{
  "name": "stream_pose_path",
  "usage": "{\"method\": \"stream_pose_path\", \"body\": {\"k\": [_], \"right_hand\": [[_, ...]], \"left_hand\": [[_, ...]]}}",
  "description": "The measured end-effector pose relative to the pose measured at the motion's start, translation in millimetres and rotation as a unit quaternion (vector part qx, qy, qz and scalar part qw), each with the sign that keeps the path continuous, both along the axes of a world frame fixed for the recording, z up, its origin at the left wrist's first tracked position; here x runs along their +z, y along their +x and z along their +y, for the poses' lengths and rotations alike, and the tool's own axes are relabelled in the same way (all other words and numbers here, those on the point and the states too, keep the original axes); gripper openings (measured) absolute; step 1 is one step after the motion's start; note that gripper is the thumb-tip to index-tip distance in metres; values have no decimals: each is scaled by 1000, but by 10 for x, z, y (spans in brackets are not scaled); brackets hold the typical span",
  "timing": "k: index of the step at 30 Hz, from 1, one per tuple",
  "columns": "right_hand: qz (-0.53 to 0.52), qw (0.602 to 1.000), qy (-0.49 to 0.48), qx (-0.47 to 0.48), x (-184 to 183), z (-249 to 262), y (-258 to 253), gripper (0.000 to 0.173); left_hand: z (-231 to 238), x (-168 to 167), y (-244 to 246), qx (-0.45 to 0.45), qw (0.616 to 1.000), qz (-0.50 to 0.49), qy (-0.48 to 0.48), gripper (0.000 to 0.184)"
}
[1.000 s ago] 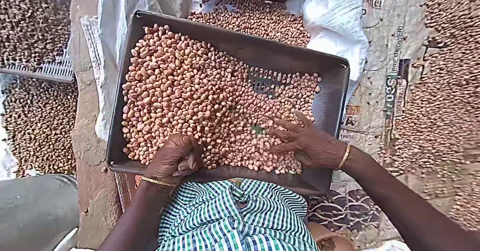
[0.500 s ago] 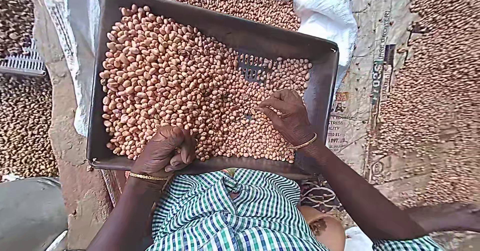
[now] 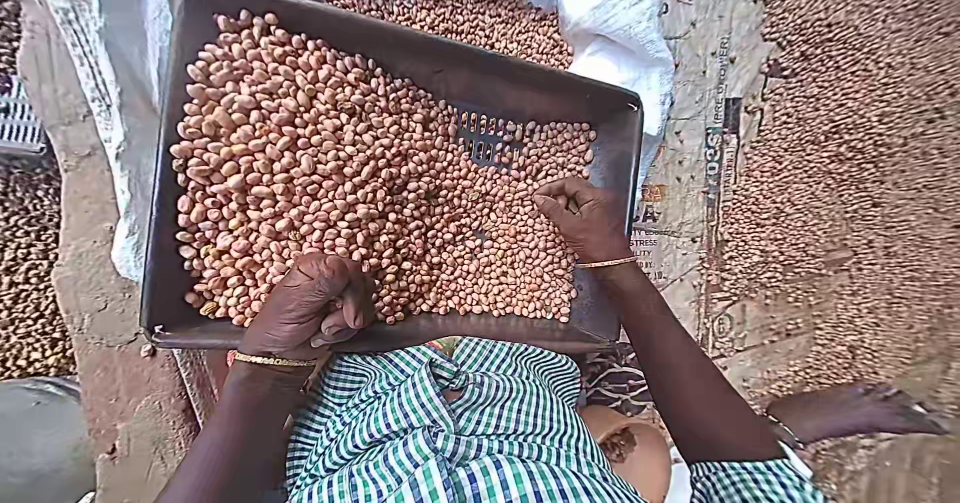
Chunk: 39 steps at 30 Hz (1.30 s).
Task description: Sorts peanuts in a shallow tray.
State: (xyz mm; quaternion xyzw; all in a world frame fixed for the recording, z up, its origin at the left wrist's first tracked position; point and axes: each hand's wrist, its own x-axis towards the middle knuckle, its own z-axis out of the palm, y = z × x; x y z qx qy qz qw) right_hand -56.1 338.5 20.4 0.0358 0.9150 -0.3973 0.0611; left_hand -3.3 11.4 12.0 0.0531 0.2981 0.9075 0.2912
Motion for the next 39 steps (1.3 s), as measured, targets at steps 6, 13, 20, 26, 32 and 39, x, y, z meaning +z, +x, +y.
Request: {"method": "stream_pose_path", "body": {"k": [6,13,20,26,32,39], "right_hand": [[-42,978,176,99,-11,-6,19,17],[-89,925,-370,-16,-81,-52,37,26],[31,977,83,194,-119,-336,203,14],[37,957,185,220,-99,-446,233,14],[-70,937,-340,35,-215,-57,111,23],[89,949,224,204,-235,-611,222,13]], "left_hand": [[0,-5,2,2,1000,10,-7,37],[-16,-14,-7,-12,1000,9,1,37],[-12,3,8,-2,1000,2,-13,38],[-4,10,5,-4,1000,7,-17,39],[-13,7,8,-10,1000,16,-14,38],[-15,12,10,1,1000,12,-25,38]]}}
